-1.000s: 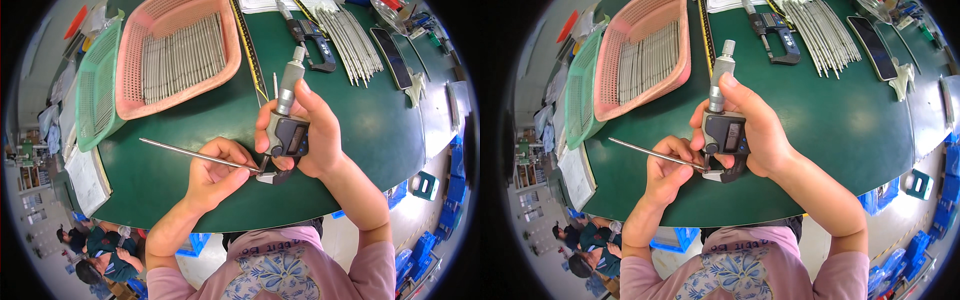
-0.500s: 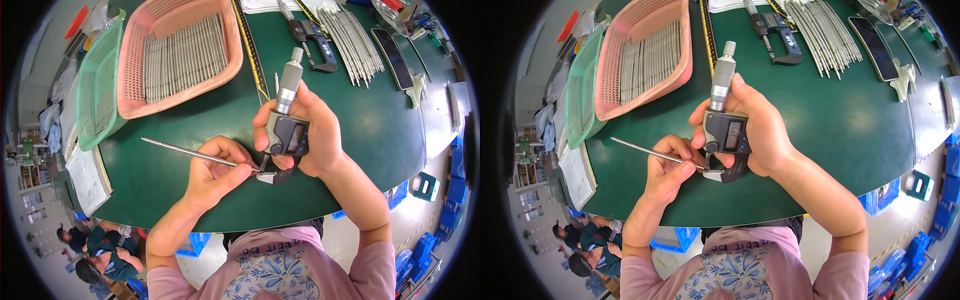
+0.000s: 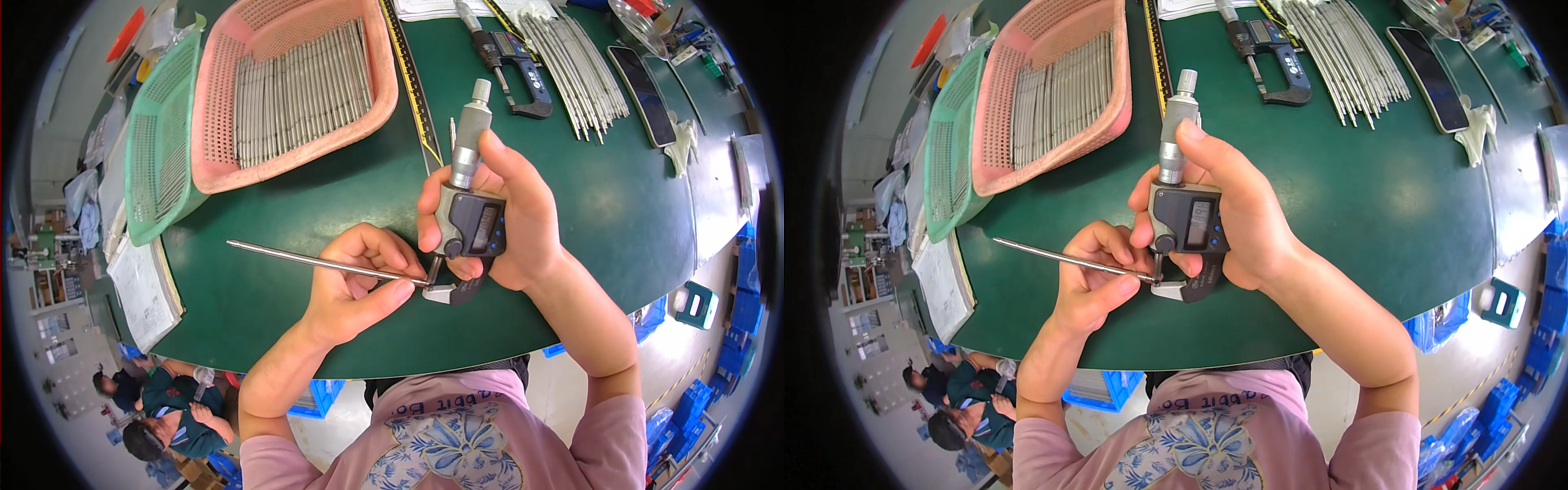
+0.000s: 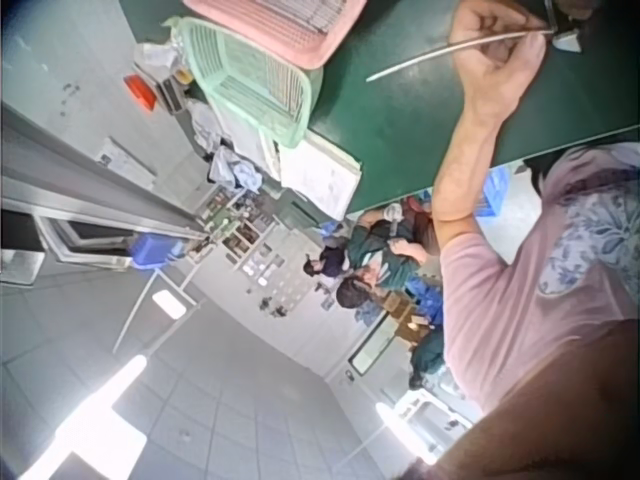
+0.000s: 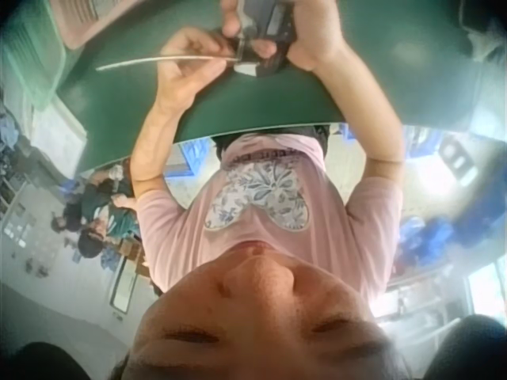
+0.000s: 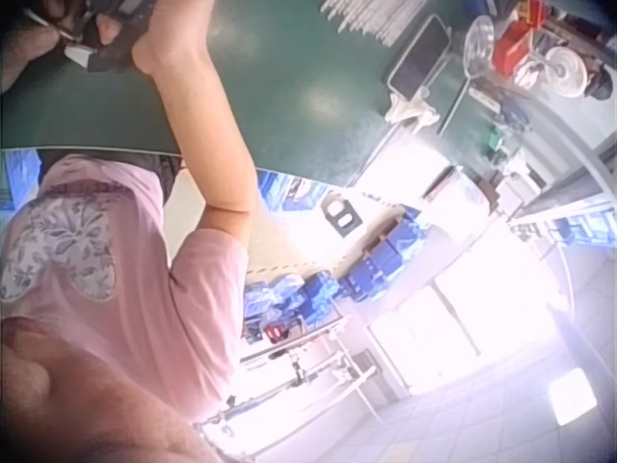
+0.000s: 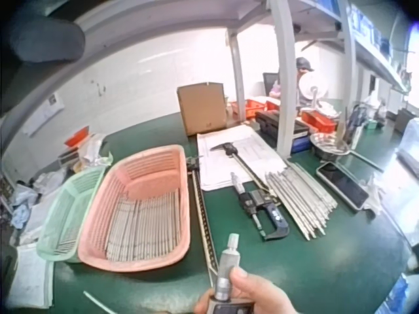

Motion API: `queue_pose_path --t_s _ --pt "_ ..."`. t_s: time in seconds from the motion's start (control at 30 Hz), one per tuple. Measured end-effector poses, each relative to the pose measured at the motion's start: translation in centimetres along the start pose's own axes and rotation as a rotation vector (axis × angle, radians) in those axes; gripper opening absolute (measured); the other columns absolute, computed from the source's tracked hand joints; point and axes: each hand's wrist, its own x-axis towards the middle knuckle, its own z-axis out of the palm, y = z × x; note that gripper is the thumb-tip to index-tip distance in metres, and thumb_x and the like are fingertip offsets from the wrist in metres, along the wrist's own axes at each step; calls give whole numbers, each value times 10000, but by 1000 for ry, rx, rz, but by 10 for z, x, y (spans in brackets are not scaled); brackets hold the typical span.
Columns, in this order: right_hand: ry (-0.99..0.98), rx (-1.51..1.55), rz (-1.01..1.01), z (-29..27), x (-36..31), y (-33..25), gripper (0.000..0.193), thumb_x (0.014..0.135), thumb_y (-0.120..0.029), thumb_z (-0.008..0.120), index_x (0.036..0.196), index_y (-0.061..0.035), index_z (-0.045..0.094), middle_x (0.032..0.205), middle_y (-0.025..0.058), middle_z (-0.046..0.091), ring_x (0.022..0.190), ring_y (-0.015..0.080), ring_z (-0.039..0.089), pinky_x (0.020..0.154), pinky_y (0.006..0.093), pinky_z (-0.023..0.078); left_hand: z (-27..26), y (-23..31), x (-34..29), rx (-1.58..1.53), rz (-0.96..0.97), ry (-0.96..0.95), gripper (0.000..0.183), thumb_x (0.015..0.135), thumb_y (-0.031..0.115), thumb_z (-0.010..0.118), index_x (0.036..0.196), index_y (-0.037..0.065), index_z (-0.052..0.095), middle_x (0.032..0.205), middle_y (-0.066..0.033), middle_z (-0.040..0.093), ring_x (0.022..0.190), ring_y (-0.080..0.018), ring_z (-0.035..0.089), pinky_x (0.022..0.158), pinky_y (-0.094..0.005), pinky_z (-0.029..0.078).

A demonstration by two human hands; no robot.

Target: The person uses a digital caliper to measure the diameter of thin metal rods. They pick up a rod from a pink basket, clamp the caliper jaws around it, and read the measurement. The person repeats this process for multiple rods, placing them back into the basket or onto the table after inspection.

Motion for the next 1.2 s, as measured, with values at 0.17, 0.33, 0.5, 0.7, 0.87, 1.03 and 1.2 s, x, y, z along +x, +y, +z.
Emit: queue_pose_path --t_s 0.17,0.33,0.5,0.7,0.87,1.03,1.2 --pt "-23 -9 -14 2 -1 -1 620 809 -577 342 806 4 560 645 142 584 399 148 460 350 231 359 4 5 0 -45 -34 34 197 745 -20 600 886 6 466 891 -112 558 816 -135 567 740 -265 458" --pt "-24 1 -2 1 -1 -2 646 806 -588 310 817 9 555 658 144 583 414 154 461 362 236 362 0 5 -1 -27 -85 19 171 757 -4 595 867 7 465 874 -108 555 800 -134 568 710 -258 456" --pt "-37 27 10 0 0 -1 711 809 -621 228 841 15 544 681 181 561 462 181 483 339 238 360 1 5 -1 -14 -86 47 171 758 1 601 861 12 465 858 -101 558 785 -133 567 695 -249 455" --pt "8 22 -11 2 0 0 674 823 -601 271 819 14 547 655 126 589 392 141 436 374 234 357 1 6 -1 2 -94 63 168 765 -2 600 866 14 467 849 -93 565 783 -127 565 686 -243 455" --pt "5 -13 -41 1 1 0 673 827 -608 278 819 10 543 648 119 585 384 130 432 365 226 353 4 5 -1 11 -84 86 165 770 3 602 864 13 467 850 -90 570 779 -120 565 688 -239 453" --pt "22 -14 -24 2 0 -1 679 823 -614 271 828 8 542 653 133 578 394 136 439 359 229 356 5 6 -2 26 -85 119 167 773 23 616 853 13 469 833 -87 573 755 -117 565 676 -238 458" --pt "7 5 -19 1 0 -1 680 820 -620 255 843 -5 543 667 160 568 426 147 466 336 227 359 6 4 -1 47 -91 152 170 779 50 625 841 9 473 812 -89 575 734 -113 563 659 -233 463"
